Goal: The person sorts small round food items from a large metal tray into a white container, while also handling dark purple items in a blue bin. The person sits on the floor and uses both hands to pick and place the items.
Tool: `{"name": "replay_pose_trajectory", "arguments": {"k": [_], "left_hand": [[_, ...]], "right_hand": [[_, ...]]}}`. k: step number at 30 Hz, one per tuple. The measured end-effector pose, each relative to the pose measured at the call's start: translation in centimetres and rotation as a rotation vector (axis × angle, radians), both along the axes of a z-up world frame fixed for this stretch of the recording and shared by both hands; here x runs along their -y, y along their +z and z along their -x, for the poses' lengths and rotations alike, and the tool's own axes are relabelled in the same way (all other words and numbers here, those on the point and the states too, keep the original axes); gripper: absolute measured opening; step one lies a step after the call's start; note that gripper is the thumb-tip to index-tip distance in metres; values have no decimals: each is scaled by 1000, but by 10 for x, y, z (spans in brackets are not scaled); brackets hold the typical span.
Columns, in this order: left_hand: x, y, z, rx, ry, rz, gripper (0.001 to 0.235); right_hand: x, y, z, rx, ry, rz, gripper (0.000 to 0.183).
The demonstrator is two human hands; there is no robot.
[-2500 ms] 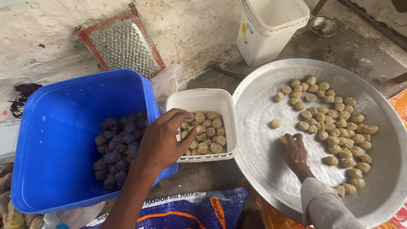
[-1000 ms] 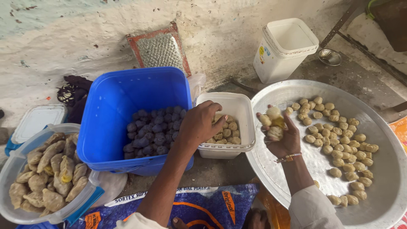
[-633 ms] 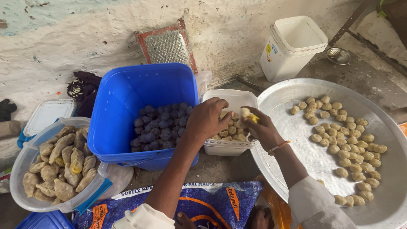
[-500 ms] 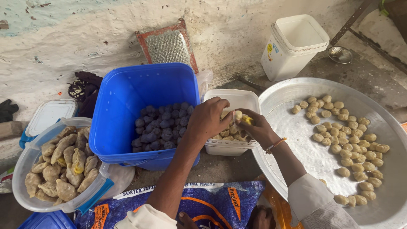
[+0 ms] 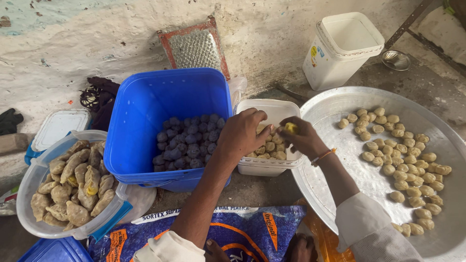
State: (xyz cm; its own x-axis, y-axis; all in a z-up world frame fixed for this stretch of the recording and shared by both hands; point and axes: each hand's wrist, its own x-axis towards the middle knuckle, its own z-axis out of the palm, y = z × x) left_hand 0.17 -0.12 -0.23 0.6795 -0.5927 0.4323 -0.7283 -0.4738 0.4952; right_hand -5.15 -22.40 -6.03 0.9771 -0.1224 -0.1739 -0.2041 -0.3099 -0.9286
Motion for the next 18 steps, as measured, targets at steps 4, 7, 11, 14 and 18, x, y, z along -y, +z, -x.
{"name": "replay_pose_trajectory", "arguments": {"k": [4, 7, 11, 14, 18], "left_hand": [[0, 0, 0, -1, -2, 9, 33], [1, 1, 0, -6, 9, -16, 34], [0, 1, 0, -2, 3, -24, 34], [-1, 1, 1, -8, -1, -33, 33], [-1, 2, 2, 1, 0, -9, 33]], "right_hand": [[12, -1, -11, 33, -81, 50, 36], [19, 1, -16, 88, -200, 4, 35], [23, 0, -17, 11, -234, -46, 37], [23, -5, -14, -69, -123, 116, 40], [23, -14, -6, 79, 56, 551, 45]]}}
